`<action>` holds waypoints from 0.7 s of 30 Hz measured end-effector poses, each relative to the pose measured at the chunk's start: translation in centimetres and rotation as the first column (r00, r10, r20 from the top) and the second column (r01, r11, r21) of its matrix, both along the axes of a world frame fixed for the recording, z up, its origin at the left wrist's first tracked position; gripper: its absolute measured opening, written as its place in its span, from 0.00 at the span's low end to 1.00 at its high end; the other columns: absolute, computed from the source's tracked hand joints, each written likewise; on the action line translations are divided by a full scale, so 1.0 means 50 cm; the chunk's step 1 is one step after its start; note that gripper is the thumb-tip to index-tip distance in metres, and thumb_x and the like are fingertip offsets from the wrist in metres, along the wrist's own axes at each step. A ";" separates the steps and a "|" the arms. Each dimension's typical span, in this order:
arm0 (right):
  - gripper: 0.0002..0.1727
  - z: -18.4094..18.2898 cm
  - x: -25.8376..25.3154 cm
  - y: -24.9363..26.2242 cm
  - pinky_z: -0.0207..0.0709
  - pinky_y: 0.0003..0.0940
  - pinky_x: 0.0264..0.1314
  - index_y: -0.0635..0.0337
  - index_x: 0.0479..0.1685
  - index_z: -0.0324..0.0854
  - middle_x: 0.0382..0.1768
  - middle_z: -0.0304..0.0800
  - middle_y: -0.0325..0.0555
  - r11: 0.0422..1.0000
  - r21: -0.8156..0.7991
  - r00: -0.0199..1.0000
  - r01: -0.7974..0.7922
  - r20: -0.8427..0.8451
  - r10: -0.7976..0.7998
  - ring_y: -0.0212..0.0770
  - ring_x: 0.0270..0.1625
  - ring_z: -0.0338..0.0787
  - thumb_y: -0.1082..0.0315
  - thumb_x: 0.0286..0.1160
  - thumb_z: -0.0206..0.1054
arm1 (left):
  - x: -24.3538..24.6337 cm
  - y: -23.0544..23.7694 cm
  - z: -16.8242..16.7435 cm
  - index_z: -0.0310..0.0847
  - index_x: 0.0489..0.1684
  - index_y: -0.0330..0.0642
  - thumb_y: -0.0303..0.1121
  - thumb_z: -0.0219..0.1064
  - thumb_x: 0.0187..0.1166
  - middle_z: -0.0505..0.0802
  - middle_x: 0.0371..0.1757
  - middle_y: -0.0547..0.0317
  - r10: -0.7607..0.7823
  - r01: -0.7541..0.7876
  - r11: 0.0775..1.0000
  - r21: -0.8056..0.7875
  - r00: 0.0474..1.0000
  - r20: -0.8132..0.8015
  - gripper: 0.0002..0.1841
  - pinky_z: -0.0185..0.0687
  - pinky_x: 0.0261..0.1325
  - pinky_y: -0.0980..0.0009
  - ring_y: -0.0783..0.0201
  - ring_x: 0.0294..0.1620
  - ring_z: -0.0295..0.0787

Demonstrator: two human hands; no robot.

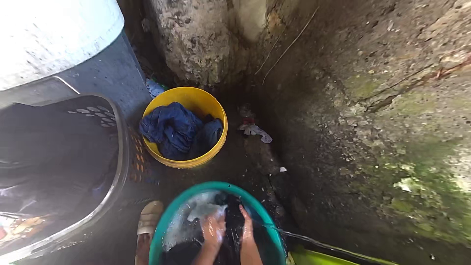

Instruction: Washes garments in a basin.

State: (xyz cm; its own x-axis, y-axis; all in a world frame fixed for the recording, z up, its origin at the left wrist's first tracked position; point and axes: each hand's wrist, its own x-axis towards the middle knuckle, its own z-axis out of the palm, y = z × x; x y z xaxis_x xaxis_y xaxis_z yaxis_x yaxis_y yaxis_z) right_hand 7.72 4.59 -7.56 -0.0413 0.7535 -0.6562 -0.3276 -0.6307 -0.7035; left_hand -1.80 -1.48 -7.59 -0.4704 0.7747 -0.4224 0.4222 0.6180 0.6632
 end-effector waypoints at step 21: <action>0.28 -0.068 -0.045 -0.032 0.75 0.61 0.76 0.49 0.88 0.67 0.84 0.70 0.61 0.399 -0.637 -0.327 -0.659 0.721 0.610 0.63 0.81 0.77 0.63 0.88 0.54 | -0.036 -0.021 -0.114 0.70 0.87 0.73 0.54 0.55 0.88 0.69 0.92 0.50 -0.388 0.321 0.910 -0.263 0.884 -0.261 0.26 0.56 0.79 0.24 0.36 0.90 0.62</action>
